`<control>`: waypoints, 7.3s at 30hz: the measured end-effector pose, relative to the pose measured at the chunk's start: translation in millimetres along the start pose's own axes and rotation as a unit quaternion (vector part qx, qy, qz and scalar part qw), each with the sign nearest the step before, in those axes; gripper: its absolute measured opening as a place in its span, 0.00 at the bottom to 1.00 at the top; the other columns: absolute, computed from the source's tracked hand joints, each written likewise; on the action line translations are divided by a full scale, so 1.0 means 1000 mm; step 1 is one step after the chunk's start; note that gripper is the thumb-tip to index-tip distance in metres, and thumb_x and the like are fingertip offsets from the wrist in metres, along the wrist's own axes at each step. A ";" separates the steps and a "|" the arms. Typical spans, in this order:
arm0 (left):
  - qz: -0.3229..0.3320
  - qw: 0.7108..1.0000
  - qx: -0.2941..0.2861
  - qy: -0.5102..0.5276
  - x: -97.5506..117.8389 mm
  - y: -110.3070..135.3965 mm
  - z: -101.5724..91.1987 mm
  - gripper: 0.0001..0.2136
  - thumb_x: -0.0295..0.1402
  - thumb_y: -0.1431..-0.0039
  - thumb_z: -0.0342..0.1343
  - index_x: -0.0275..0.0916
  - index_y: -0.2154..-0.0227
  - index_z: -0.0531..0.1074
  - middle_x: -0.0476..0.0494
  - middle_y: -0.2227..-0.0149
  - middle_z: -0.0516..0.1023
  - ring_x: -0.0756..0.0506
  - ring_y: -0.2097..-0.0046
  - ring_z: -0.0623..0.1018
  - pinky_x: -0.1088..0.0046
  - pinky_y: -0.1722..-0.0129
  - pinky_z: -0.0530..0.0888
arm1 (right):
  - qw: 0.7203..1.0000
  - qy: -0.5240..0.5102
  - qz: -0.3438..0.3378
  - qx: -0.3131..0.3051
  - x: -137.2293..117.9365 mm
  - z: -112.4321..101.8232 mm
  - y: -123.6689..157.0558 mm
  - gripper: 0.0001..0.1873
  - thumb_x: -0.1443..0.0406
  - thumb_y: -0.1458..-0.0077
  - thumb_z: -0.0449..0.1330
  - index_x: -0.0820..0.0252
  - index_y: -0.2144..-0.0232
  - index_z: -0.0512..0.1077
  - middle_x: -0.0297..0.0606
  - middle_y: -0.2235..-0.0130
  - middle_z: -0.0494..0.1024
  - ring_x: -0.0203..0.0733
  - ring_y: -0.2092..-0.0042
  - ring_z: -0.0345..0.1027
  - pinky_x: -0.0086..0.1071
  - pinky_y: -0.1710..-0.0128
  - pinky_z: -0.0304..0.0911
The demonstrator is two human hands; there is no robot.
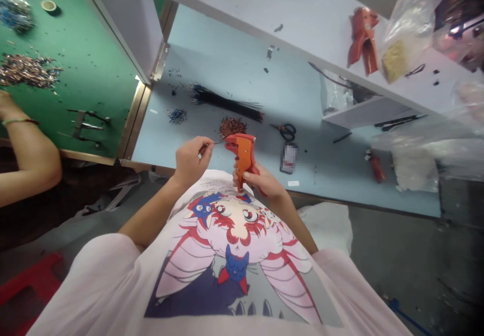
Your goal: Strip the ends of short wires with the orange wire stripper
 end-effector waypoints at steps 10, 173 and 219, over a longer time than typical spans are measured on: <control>0.031 0.999 -0.007 -0.024 0.010 0.004 0.000 0.09 0.34 0.39 0.48 0.38 0.69 0.72 0.48 0.73 0.75 0.51 0.71 0.70 0.75 0.69 0.64 | 0.999 0.033 0.000 -0.018 0.005 0.006 -0.003 0.19 0.57 0.48 0.62 0.60 0.58 0.63 0.36 0.68 0.69 0.36 0.69 0.66 0.31 0.73 0.64; -0.070 0.998 -0.004 -0.003 -0.033 0.013 -0.004 0.04 0.30 0.45 0.52 0.38 0.72 0.72 0.48 0.73 0.72 0.51 0.72 0.67 0.74 0.69 0.64 | 0.998 0.062 0.019 0.009 0.034 -0.038 -0.030 0.26 0.50 0.54 0.62 0.61 0.60 0.63 0.39 0.65 0.71 0.40 0.66 0.69 0.37 0.67 0.68; -0.285 0.921 -0.026 0.263 -0.076 0.017 -0.006 0.08 0.37 0.51 0.59 0.38 0.74 0.74 0.49 0.79 0.74 0.54 0.79 0.67 0.78 0.79 0.65 | 0.739 0.630 -0.031 0.239 0.024 -0.099 -0.112 0.15 0.70 0.44 0.52 0.67 0.57 0.74 0.50 0.49 0.73 0.47 0.48 0.65 0.37 0.47 0.57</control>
Point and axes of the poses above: each hand's wrist, its own y-axis away from the middle knuckle, its own z-axis out of the palm, x = y × z, the point moved 7 cm from there along -y, towards the middle knuckle
